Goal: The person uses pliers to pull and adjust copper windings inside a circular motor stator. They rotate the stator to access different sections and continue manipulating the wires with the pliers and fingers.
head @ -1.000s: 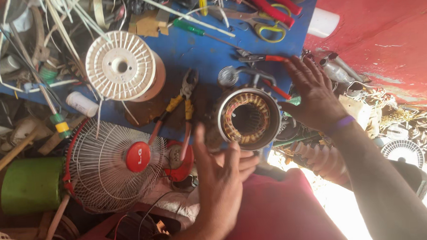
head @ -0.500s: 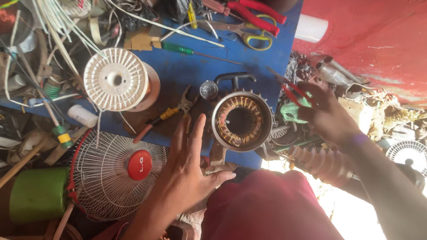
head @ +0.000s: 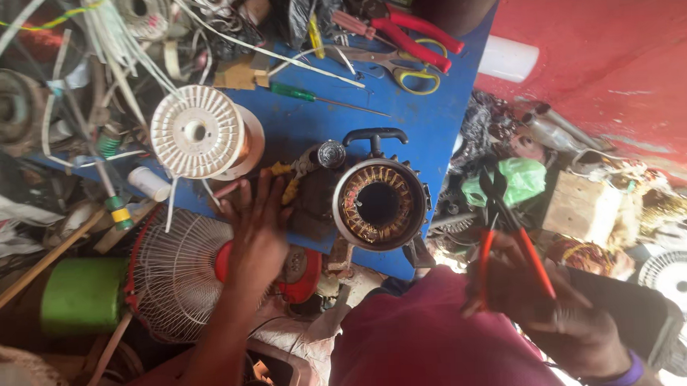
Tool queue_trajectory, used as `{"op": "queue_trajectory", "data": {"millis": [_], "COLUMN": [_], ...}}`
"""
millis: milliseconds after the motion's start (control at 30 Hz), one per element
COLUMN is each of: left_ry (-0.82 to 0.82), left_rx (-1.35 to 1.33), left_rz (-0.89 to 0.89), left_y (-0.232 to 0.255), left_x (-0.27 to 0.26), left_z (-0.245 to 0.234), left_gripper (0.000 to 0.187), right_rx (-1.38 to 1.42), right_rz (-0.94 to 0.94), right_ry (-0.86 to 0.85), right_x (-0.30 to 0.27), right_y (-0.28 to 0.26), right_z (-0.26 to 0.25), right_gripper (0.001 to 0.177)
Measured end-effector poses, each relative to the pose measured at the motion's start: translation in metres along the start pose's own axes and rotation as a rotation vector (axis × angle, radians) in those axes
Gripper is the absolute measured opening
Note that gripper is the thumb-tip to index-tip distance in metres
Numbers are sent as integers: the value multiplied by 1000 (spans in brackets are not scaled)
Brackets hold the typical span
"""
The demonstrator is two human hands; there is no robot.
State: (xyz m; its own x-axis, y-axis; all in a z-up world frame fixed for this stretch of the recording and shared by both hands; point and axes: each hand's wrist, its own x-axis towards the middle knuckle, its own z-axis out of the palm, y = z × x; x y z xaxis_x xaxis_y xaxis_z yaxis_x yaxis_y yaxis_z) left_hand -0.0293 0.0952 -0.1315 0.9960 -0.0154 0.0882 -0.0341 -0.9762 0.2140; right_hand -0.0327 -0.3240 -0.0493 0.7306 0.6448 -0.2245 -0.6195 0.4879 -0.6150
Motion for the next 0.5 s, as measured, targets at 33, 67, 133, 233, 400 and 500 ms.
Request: {"op": "queue_trajectory", "data": {"millis": [33,67,133,233,400,500], "left_ry": [11,23,46,164,306,163], "left_rx": [-20,-41,-75,-256,-1034,-916], "left_rz": [-62,-124,-275,-422,-244,-60], "left_y": [6,16,36,65,84,101], "left_x": [3,8,25,42,55,66], "left_z": [2,5,13,12,-31,-36], "left_gripper": [55,56,55,50,51,53], "right_rx": [56,114,14,-280,-232,-279], "right_rz": [14,23,86,114,-20,-164], "right_ry": [-65,-126,-213,-301,-299,-317], "right_x": [5,8,14,20,32,32], "right_y": [2,4,4,4,10,14], "right_z": [5,8,11,7,1,-6], "right_gripper": [93,97,99,98,96,85]}}
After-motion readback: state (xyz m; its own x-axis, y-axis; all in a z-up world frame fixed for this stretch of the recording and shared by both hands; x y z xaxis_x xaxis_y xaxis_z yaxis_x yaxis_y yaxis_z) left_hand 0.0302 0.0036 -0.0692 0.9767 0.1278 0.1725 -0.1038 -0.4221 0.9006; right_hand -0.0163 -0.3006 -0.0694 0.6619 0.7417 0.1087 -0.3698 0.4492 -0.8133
